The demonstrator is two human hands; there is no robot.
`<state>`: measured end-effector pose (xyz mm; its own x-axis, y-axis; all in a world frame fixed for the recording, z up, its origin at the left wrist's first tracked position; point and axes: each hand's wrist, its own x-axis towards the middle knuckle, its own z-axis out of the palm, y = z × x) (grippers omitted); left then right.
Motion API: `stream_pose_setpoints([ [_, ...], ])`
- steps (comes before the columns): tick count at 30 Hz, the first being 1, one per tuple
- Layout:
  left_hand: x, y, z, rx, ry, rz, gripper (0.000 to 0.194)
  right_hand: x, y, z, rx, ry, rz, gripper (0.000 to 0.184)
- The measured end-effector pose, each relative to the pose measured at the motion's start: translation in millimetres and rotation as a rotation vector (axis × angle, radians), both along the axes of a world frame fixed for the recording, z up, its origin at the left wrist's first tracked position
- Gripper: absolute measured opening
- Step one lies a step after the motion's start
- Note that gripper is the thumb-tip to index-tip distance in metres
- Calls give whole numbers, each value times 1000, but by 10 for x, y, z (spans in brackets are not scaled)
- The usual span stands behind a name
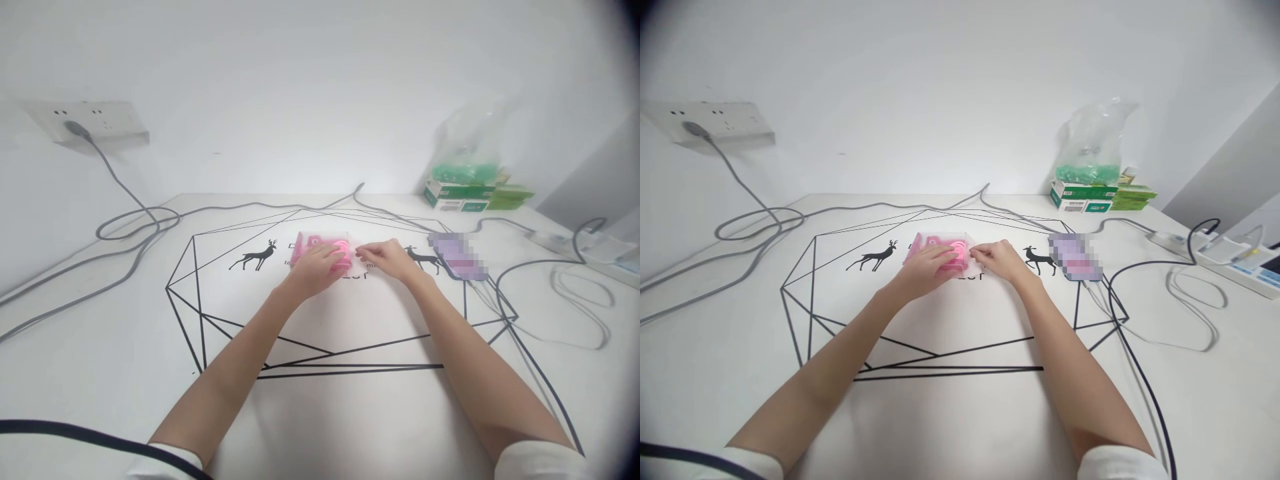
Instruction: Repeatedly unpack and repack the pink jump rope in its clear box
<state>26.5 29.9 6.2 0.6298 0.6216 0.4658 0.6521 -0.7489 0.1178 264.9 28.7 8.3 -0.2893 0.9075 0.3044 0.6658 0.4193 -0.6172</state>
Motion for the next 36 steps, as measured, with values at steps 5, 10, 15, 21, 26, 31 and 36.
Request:
stream_pose_setpoints([
  [5,248,54,-149,-6,57,-145,27,61,11,13,-93,96,33,30],
  [10,221,38,-214,-9,-18,-211,22,48,96,-19,-45,16,17,29],
  [15,162,-1,-174,-19,-28,-246,21,-63,229,4,40,-122,-2,30],
  [21,50,31,-130,-49,38,-282,23,-161,363,-48,65,-258,-65,36],
  [26,-14,47,-129,-40,20,-300,23,-137,446,-153,8,-314,-148,43],
  [31,-20,68,-141,-23,-5,-329,23,-104,437,-127,-88,-343,-113,49],
  [36,-13,96,-160,5,-34,-359,22,-63,452,-145,-146,-383,-12,59],
])
